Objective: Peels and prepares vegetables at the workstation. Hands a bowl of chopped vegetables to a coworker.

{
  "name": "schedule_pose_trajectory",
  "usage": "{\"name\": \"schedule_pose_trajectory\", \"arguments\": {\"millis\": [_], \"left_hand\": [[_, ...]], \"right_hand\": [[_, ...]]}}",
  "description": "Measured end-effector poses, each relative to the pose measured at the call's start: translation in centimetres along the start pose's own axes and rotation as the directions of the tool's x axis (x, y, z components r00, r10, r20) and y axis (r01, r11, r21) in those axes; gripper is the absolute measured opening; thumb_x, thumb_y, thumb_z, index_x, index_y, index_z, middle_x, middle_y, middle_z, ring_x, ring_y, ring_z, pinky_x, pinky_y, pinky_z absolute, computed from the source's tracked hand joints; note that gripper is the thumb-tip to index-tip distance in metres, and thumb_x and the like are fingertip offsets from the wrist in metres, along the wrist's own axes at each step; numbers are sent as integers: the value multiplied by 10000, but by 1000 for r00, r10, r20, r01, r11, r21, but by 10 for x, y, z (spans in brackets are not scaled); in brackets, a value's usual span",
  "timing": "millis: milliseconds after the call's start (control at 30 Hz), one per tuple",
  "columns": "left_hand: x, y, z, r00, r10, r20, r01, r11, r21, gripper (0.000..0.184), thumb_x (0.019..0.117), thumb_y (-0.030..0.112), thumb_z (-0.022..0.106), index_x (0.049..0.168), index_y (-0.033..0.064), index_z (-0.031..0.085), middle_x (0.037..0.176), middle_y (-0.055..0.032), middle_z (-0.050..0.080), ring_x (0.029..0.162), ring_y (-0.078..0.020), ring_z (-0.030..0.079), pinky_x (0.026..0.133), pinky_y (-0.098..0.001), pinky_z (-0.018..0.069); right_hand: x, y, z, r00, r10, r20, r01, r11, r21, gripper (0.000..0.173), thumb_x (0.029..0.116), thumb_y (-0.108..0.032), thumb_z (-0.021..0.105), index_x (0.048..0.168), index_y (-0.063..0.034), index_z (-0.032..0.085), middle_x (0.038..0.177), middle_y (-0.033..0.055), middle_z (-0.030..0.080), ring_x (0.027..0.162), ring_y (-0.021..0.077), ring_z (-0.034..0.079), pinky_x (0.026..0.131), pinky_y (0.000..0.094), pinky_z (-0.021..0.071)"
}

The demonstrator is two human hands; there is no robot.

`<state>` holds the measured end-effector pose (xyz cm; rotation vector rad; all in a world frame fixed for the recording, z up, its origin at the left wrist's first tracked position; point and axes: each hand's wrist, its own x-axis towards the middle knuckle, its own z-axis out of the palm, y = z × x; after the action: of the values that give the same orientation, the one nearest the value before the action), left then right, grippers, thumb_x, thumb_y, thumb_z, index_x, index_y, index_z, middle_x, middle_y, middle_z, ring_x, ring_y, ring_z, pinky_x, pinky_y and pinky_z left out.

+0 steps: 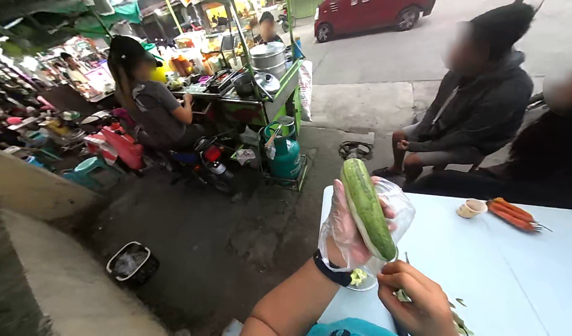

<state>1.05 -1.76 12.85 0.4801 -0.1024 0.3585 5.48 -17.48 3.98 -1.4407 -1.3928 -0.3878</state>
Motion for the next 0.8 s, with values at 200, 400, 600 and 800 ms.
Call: {"name": "schedule_pose_trajectory", "arguments": {"millis": [200,400,600,800], "left_hand": [[-5,-14,-1,999,-52,-15,52,998,22,715,1039,660,209,1232,72,568,934,-100,682,784,-188,696,662,-298,600],[-4,-16,-12,991,-82,-105,85,996,21,725,1049,635,119,1282,93,541,915,-122,699,773,-246,721,645,-362,625],[-6,-8,-22,941,-198,-275,222,973,58,722,1031,671,185,1289,101,544,861,-109,664,686,-206,672,599,-331,599],[-13,-3,-59,942,-235,-239,264,959,99,821,994,720,104,1304,100,543,869,-90,646,727,-196,660,648,-335,601]], "right_hand": [[-13,3,8,999,30,21,-30,1000,2,20,888,-106,621,869,-99,625,798,32,613,720,62,592,637,155,495],[-57,31,-28,893,433,126,-450,874,181,488,932,-460,721,1304,-164,610,1135,31,685,905,81,682,699,241,593],[-168,95,-81,311,946,88,-869,321,-376,421,959,-197,712,1322,4,641,1234,285,649,1103,446,654,970,637,510],[-221,87,-91,35,999,-1,-878,30,-477,484,908,-205,753,1362,-81,638,1368,312,549,1288,501,515,1050,641,450]]}}
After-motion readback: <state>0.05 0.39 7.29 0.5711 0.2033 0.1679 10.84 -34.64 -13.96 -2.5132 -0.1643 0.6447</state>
